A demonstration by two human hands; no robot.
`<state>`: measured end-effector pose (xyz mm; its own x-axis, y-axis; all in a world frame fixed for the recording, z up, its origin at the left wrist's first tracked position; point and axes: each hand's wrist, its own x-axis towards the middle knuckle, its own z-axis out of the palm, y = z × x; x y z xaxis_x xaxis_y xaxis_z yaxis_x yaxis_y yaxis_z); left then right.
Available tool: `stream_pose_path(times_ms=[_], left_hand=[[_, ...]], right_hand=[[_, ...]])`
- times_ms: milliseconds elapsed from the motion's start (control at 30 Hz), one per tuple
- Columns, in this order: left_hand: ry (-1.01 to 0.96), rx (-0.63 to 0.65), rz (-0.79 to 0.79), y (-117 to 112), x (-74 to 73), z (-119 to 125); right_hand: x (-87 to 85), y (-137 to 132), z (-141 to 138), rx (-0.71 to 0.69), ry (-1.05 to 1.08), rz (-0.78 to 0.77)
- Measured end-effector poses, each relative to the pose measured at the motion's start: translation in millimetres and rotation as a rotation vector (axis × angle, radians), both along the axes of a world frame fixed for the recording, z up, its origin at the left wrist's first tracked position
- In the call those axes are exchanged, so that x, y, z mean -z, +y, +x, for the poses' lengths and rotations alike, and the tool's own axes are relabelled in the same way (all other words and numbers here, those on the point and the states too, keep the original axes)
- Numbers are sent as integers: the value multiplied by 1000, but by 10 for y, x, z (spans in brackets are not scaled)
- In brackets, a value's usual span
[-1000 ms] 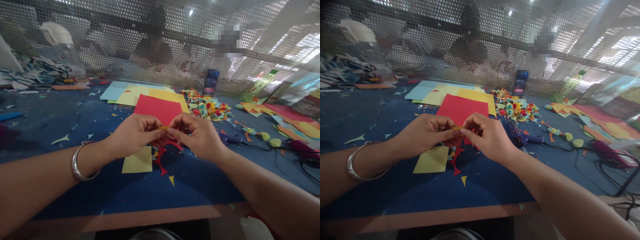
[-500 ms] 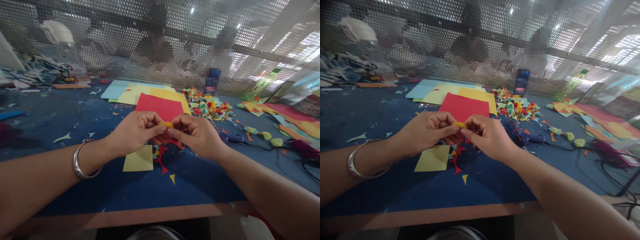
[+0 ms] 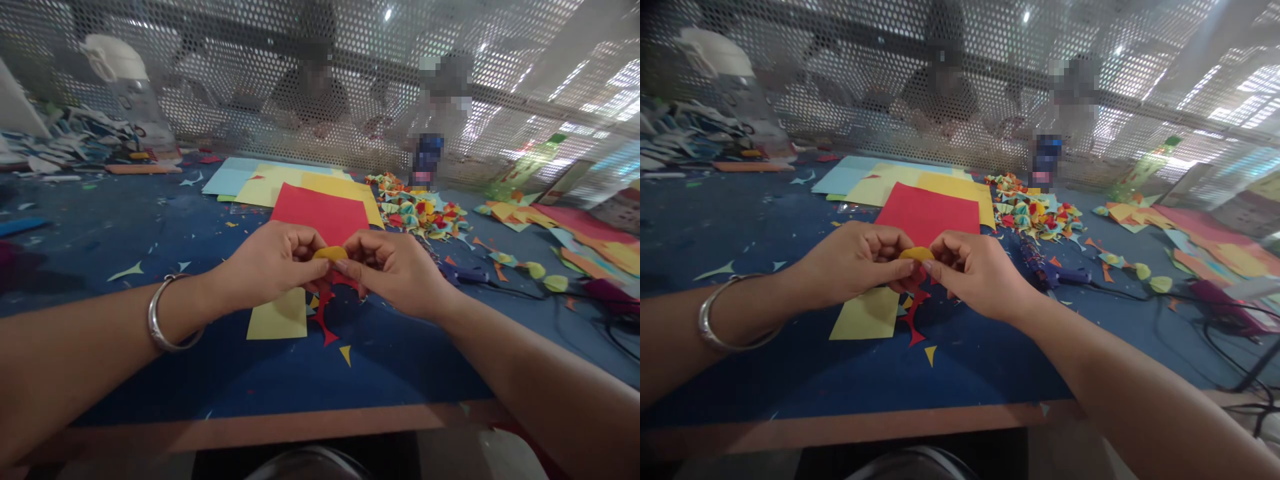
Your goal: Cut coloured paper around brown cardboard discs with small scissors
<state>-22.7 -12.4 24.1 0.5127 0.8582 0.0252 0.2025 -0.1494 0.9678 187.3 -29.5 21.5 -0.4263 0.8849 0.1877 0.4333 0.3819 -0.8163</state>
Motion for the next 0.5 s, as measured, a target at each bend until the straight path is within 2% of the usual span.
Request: stream_pose_path(times_ms=[167,500], left_hand=[[90,-38,43,-2,-36,-4],[215,-22,180,9,19,-45]], right_hand=[[-11,5,0,-14,-26,-12],[-32,-3,-30,26,-52,75]])
